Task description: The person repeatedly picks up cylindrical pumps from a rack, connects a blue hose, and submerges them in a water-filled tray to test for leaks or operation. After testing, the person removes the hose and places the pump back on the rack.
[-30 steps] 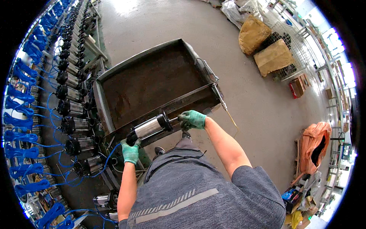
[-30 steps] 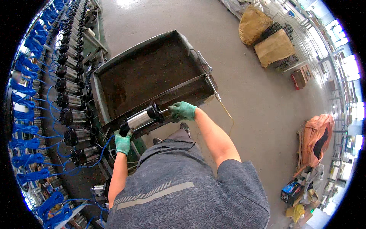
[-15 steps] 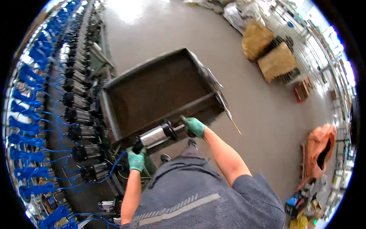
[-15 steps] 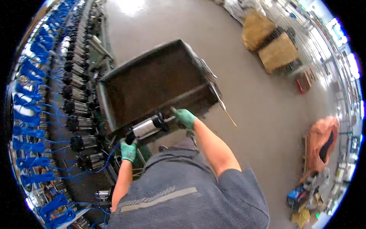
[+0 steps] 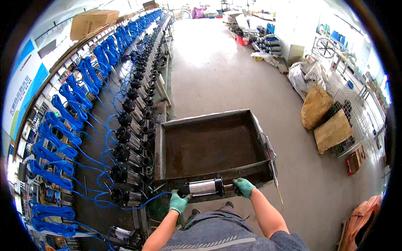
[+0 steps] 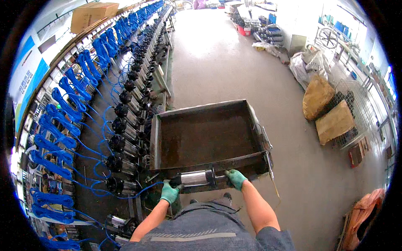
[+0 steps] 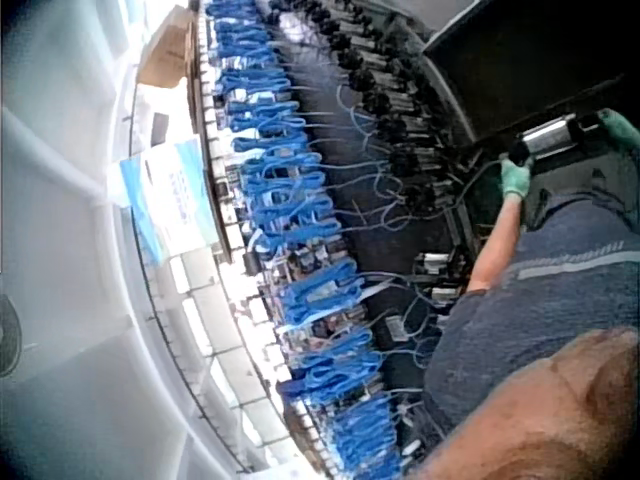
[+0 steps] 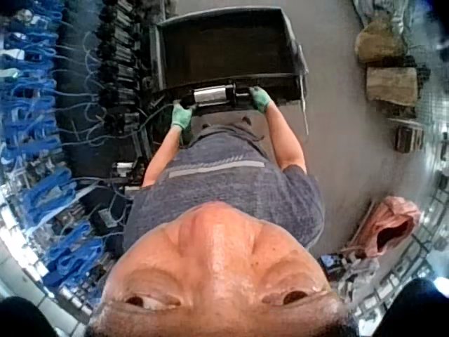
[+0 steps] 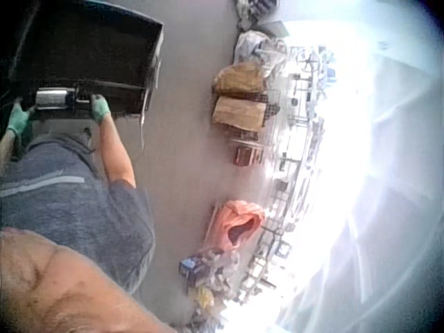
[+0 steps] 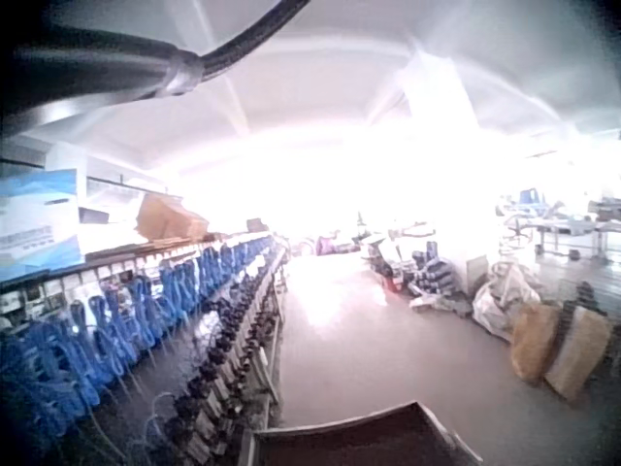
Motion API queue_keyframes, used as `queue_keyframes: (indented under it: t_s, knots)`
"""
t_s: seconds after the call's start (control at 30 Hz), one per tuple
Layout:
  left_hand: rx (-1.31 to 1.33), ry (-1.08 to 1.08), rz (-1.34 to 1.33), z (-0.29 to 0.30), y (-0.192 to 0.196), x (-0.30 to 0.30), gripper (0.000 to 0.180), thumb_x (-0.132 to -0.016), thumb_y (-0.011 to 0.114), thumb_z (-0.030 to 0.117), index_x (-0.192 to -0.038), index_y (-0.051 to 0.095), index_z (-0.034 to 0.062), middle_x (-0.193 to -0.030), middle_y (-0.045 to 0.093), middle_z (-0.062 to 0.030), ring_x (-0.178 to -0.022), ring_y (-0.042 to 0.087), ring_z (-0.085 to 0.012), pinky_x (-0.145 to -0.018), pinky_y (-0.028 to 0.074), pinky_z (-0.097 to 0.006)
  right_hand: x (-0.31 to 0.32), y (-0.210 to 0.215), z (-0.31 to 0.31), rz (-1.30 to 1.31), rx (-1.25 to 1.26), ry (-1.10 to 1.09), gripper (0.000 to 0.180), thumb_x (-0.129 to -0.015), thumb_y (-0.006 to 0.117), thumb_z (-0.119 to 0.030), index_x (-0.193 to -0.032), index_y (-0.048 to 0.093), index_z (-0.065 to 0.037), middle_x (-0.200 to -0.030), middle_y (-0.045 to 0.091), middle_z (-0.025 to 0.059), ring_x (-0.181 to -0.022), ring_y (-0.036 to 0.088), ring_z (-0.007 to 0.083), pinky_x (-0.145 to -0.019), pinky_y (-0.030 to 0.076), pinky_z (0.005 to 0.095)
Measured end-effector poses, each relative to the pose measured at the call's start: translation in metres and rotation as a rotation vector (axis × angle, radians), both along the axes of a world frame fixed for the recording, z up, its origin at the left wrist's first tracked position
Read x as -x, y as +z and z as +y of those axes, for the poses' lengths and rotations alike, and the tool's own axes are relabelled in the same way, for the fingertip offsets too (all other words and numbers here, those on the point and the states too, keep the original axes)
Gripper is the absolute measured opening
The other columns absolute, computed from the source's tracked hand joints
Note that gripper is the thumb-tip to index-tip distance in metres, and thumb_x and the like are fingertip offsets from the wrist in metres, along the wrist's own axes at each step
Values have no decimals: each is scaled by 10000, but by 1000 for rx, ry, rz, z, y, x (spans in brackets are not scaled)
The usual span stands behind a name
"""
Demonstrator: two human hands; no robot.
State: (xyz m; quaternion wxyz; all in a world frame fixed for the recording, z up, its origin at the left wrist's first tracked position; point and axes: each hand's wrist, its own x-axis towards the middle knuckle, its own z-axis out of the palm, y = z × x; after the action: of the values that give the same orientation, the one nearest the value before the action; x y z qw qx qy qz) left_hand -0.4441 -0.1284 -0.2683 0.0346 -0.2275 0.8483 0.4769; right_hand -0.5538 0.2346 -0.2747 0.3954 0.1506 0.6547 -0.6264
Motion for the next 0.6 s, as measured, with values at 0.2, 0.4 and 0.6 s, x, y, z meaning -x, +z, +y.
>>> queue_keyframes:
  t_s: [0.2, 0.4, 0.6]
  knots:
    - [23, 20, 0, 5, 1, -4, 693, -763, 933, 312, -1239, 537, 1, -1127, 718, -163, -1021, 690, -286, -935, 540, -399, -4, 16, 19, -63, 198, 30, 360, -1061, 587, -404, -962, 649, -63, -821, 672, 56, -682, 640, 192, -603, 539, 356]
    - [49, 0, -8, 4, -2, -2, 717, -769, 932, 298, -1260, 512, -12, -1143, 714, -169, -1020, 687, -285, -937, 541, -395, 12, -26, 1, 140, -280, 111, 397, -1039, 590, -424, -984, 710, -50, -848, 666, 101, -670, 627, 239, -597, 512, 396]
    - [24, 25, -7, 0, -6, -6, 710, -764, 932, 309, -1251, 519, -2, -1110, 711, -167, -997, 684, -298, -928, 539, -401, 6, -10, 30, 1067, -390, 635, 376, -963, 650, -193, -1337, 665, -155, -1378, 629, 131, -1228, 616, 369, -1035, 521, 418]
